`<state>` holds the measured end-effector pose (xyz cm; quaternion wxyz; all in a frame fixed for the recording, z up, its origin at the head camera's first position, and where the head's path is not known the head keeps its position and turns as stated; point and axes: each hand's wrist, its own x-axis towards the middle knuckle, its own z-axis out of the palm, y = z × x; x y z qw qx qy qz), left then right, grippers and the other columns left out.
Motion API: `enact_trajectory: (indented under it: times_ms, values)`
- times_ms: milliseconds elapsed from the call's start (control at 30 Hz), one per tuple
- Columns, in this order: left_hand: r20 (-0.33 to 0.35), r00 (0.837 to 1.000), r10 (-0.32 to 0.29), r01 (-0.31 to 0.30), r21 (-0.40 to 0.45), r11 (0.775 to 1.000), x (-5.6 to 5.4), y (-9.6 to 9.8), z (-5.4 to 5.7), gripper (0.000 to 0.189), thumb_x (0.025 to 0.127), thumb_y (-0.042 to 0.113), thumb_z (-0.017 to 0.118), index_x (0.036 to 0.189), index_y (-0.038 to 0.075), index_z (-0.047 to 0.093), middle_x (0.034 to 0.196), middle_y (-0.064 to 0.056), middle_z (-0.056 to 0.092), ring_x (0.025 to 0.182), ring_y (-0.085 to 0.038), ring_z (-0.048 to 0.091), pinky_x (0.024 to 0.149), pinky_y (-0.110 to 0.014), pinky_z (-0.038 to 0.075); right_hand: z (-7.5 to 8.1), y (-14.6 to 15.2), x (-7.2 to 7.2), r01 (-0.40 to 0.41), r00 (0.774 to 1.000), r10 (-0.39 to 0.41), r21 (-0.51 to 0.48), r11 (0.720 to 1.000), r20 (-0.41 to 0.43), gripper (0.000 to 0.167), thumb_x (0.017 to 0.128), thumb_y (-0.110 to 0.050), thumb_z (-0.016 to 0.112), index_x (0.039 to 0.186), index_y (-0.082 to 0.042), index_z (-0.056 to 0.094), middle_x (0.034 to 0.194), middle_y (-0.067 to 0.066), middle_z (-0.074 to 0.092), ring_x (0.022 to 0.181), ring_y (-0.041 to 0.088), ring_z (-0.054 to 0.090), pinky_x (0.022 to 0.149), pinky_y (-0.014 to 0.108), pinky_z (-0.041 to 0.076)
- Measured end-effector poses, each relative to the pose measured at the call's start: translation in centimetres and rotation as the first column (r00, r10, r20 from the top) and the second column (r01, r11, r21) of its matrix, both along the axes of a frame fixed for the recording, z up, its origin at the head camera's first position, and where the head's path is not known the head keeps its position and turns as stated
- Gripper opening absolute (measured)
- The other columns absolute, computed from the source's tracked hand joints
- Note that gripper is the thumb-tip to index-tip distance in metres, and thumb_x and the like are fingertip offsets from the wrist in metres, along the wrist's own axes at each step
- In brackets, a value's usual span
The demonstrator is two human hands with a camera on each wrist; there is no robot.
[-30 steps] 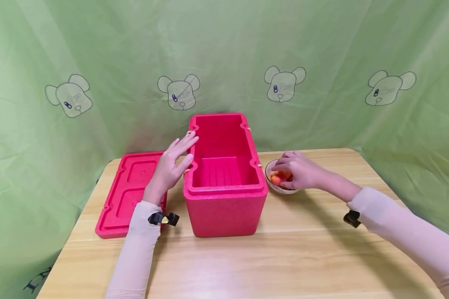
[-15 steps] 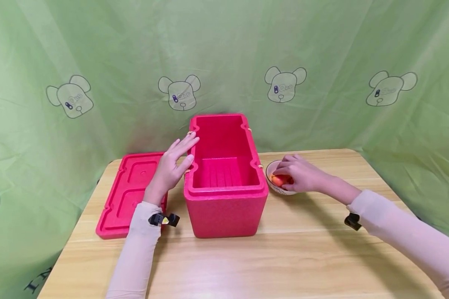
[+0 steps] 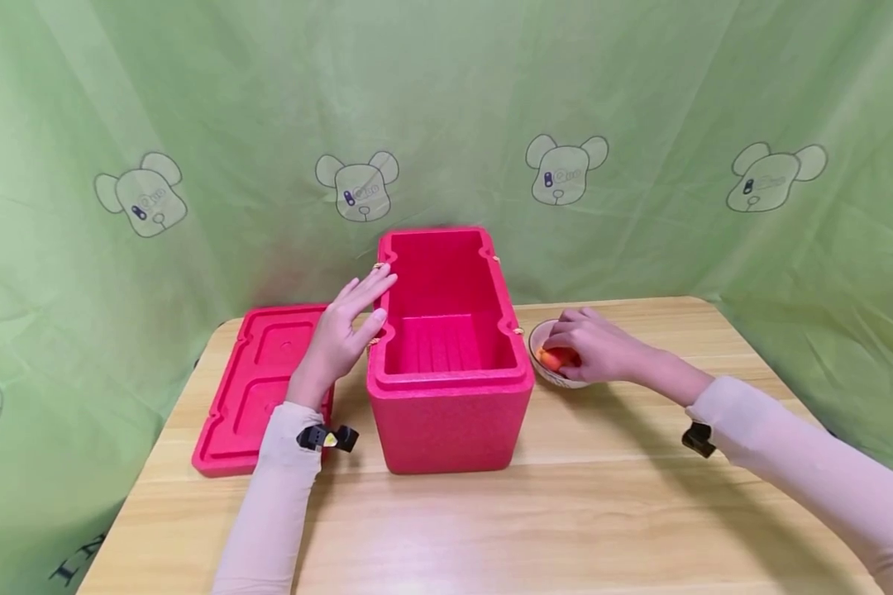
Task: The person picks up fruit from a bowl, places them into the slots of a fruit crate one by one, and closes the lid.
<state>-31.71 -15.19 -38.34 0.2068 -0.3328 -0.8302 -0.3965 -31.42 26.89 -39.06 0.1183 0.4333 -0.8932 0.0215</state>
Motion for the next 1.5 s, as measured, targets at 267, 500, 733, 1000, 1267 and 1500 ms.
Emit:
enact_trajectory:
  times_ms: [267,500,733,1000,1267,1500]
  values:
    - [0.014,1.0,0.001,-0.001,0.002,1.0,0.1,0.2,-0.1,0.058,0.098,0.034,0.053,0.154,0.02,0.047,0.164,0.001,0.039,0.154,-0.017,0.034,0.129,-0.048,0.02,0.4,0.2,0.0,-0.003,1.0,0.002,-0.041,0.999,-0.017,0.027,0.07,-0.015,0.087,0.091,-0.006,0.073,0.089,0.003,0.072,0.09,0.023,0.057,0.082,0.043,0.044]
    - [0.01,1.0,0.003,-0.003,0.008,1.0,0.1,0.0,0.0,0.058,0.098,0.032,0.054,0.154,0.02,0.047,0.164,0.002,0.04,0.154,-0.015,0.033,0.129,-0.048,0.021,2.2,-0.3,-0.1,0.029,0.998,-0.031,-0.059,0.998,-0.047,0.033,0.072,-0.014,0.087,0.101,-0.003,0.077,0.094,0.007,0.075,0.095,0.026,0.059,0.08,0.042,0.042]
    - [-0.003,1.0,-0.005,0.005,0.017,1.0,0.2,-0.1,0.1,0.059,0.095,0.023,0.057,0.153,0.017,0.048,0.163,-0.001,0.04,0.154,-0.02,0.033,0.128,-0.05,0.021,4.9,-0.7,-0.8,0.031,0.996,-0.035,-0.059,0.998,-0.079,0.032,0.072,-0.012,0.085,0.101,-0.003,0.077,0.096,0.009,0.075,0.095,0.026,0.057,0.077,0.04,0.04]
    - [0.003,1.0,-0.011,0.011,0.017,1.0,0.2,0.0,-0.1,0.058,0.097,0.027,0.056,0.153,0.017,0.048,0.164,0.0,0.04,0.154,-0.02,0.034,0.128,-0.05,0.021,9.3,-1.5,-0.9,0.029,0.993,-0.04,-0.089,0.996,-0.114,0.031,0.073,-0.01,0.085,0.103,-0.006,0.077,0.097,0.006,0.074,0.094,0.024,0.054,0.076,0.038,0.036]
    - [0.008,1.0,-0.012,0.012,0.02,1.0,0.2,0.1,-0.2,0.059,0.098,0.034,0.054,0.153,0.015,0.048,0.164,0.001,0.039,0.154,-0.019,0.033,0.129,-0.05,0.02,11.9,-2.8,-0.8,0.01,0.988,-0.024,-0.096,0.995,-0.154,0.033,0.073,-0.011,0.087,0.104,-0.006,0.076,0.098,0.007,0.075,0.099,0.026,0.056,0.081,0.042,0.04]
    - [-0.002,1.0,-0.007,0.007,0.027,1.0,0.2,0.2,-0.2,0.058,0.097,0.028,0.055,0.153,0.018,0.048,0.163,0.001,0.04,0.154,-0.018,0.034,0.128,-0.05,0.021,13.6,-3.8,-0.8,-0.042,0.981,0.027,-0.078,0.996,-0.193,0.031,0.073,-0.012,0.086,0.102,-0.007,0.076,0.097,0.006,0.074,0.098,0.026,0.056,0.08,0.042,0.04]
